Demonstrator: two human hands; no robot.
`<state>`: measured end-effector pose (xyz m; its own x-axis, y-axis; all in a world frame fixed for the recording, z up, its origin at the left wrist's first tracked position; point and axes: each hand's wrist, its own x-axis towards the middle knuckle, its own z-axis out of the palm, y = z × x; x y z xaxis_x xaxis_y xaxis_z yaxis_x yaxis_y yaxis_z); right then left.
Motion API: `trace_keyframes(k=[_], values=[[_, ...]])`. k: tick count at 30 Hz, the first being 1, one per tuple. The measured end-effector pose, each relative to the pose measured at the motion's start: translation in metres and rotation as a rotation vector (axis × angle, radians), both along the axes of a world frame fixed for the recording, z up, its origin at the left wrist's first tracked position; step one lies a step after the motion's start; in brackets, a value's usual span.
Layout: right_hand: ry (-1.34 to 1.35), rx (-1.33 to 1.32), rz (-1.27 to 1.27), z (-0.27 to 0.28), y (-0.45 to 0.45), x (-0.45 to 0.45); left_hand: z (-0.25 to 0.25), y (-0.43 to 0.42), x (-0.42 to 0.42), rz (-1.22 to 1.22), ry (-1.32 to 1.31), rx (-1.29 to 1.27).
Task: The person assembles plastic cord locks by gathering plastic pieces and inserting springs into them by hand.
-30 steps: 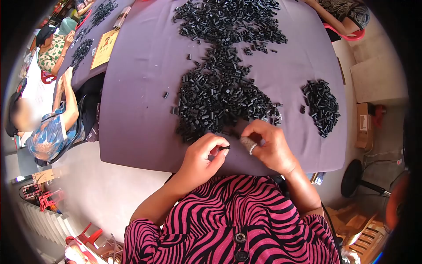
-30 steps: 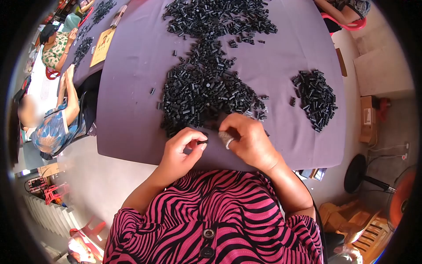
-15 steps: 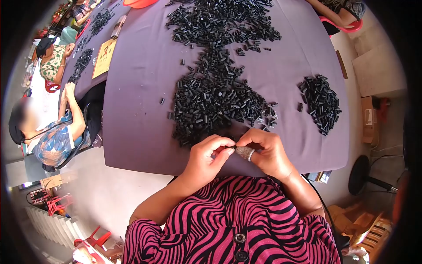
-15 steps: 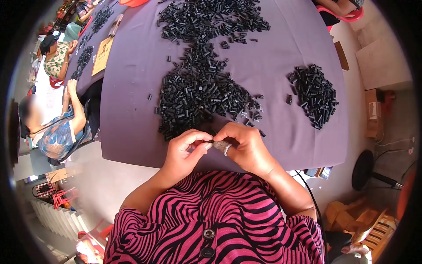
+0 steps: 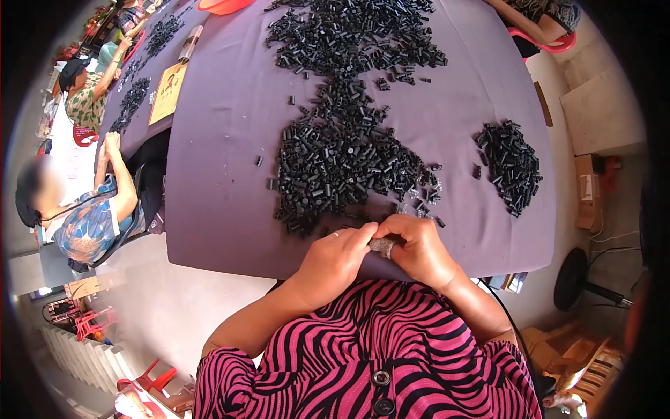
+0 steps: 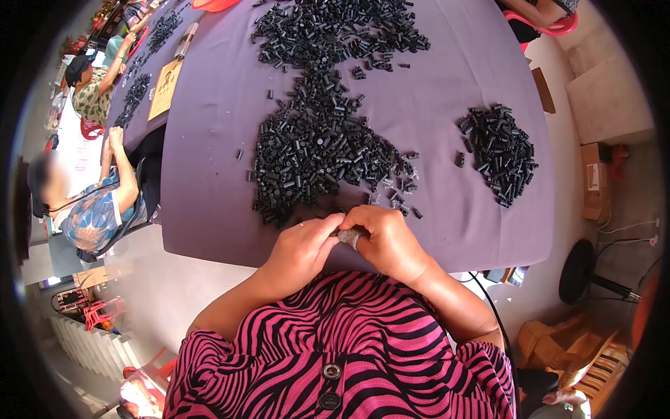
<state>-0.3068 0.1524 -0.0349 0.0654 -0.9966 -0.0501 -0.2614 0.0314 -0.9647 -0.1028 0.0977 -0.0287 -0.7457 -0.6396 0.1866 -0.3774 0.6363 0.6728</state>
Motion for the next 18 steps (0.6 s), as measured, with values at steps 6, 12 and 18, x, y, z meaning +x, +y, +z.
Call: trace_keyframes(k=[6, 12, 18], values=[[-0.508, 0.346, 0.019, -0.007, -0.002, -0.003, 0.008, -0.006, 0.004, -0.081, 0.127, 0.071], [-0.594, 0.412, 0.061, -0.001, -0.010, -0.007, 0.001, -0.005, 0.005, -0.012, 0.301, 0.110], [-0.175, 0.309, -0.043, 0.015, -0.010, 0.007, -0.011, -0.010, 0.006, 0.064, 0.230, 0.086]])
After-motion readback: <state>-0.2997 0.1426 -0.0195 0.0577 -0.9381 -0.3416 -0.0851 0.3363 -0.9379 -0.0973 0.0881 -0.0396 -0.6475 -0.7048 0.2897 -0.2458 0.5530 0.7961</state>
